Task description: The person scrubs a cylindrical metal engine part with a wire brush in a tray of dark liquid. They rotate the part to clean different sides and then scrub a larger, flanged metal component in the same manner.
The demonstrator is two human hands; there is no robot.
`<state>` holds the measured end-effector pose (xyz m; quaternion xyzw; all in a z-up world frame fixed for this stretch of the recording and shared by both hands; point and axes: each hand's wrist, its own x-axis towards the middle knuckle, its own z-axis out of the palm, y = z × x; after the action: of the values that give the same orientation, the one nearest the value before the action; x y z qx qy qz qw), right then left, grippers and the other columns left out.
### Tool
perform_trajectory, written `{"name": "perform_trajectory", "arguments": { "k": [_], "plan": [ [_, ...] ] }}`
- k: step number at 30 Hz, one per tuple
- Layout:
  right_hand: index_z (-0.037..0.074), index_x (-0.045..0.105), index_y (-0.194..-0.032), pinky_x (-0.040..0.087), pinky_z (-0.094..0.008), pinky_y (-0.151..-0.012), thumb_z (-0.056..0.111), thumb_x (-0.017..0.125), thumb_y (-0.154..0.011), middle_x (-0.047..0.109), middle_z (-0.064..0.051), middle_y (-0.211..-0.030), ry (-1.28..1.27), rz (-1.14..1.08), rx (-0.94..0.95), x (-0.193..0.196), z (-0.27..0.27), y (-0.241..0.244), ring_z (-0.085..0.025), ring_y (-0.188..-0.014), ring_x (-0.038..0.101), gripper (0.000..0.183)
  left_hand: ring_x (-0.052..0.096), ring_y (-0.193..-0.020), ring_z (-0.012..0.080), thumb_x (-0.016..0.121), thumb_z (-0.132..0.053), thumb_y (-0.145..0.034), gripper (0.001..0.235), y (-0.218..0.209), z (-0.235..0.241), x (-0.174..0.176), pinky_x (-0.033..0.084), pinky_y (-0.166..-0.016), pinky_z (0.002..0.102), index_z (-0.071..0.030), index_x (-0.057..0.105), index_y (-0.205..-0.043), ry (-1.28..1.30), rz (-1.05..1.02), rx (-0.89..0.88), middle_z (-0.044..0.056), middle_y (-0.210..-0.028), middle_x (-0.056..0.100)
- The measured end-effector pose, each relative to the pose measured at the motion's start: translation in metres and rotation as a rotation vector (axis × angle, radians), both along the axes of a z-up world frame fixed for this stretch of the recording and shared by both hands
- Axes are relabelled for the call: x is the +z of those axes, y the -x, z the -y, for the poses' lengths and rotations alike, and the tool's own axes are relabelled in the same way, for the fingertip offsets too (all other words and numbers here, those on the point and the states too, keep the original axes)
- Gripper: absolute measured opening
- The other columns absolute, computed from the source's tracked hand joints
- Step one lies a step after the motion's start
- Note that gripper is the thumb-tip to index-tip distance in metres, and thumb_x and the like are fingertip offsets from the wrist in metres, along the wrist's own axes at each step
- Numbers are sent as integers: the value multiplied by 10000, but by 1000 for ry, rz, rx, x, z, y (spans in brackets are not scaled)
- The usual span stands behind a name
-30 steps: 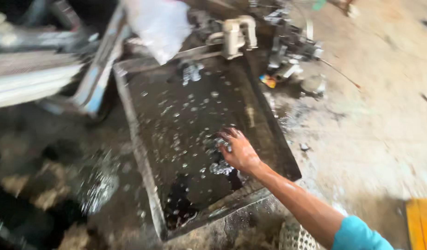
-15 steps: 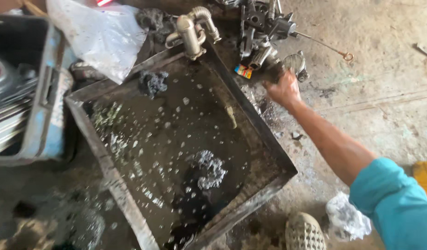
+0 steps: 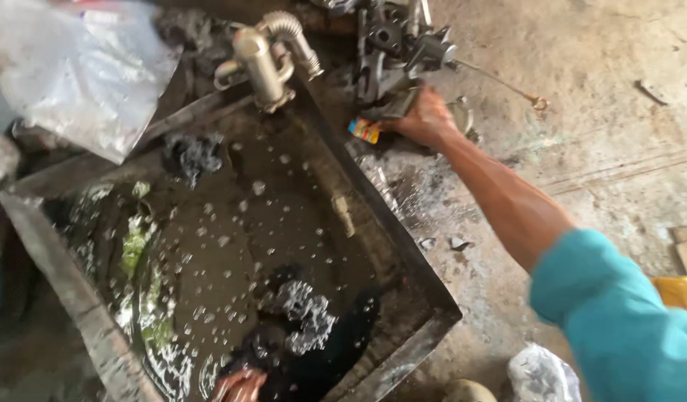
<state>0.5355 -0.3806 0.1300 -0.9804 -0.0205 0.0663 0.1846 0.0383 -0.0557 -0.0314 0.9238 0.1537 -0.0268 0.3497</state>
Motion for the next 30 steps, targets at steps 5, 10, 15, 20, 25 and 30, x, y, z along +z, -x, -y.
{"name": "perform_trajectory", "arguments": {
  "k": [5,10,15,20,25,30],
  "plan": [
    [113,401,-1445,520,-552,-1039,490,766,-838,574,-202,-1361,-1276,-107,59,27,13,72,-359,-1220,620,801,746,-1094,292,749,-212,-867,287,-48,4,135,580,-939,397,-135,756,-1143,238,203,-125,101,-1137,762],
    [158,214,-1590,547,-494,-987,491,714,-875,512,-146,-1445,-1557,-735,86,26,-28,197,-287,-1254,556,934,481,-1392,338,865,-292,-836,727,-105,16,234,394,-1090,448,13,539,-1409,495,190,-242,186,-1461,570],
    [233,-137,-1554,562,-501,-1010,361,940,-780,222,-156,-1553,-1186,-640,732,27,-128,309,-333,-1413,416,1332,521,-1320,189,957,-247,-701,970,-113,2,242,482,-1118,410,-64,432,-1496,1297,237,-36,75,-1392,566],
    [210,-18,-1581,407,-514,-1168,475,984,-605,176,-244,-1616,-697,-84,1041,39,-181,333,-437,-1504,300,1424,603,-1287,199,976,-237,-630,897,-65,-41,254,515,-1116,373,-67,566,-1409,1053,269,55,79,-1369,628],
    [226,209,-1559,336,-607,-1152,456,909,-612,166,-249,-1589,-269,-113,806,18,-184,332,-474,-1462,232,1200,636,-1252,230,989,-250,-670,750,-46,-51,243,529,-1093,362,-61,627,-1299,600,424,89,87,-1318,632],
    [206,451,-1521,262,-619,-1138,445,677,-935,266,-222,-1609,168,-17,770,-23,-147,336,-455,-1449,263,673,602,-1253,265,993,-270,-652,738,-46,-48,219,510,-1086,384,-65,640,-1267,501,494,118,107,-1322,599]
  ]
}}
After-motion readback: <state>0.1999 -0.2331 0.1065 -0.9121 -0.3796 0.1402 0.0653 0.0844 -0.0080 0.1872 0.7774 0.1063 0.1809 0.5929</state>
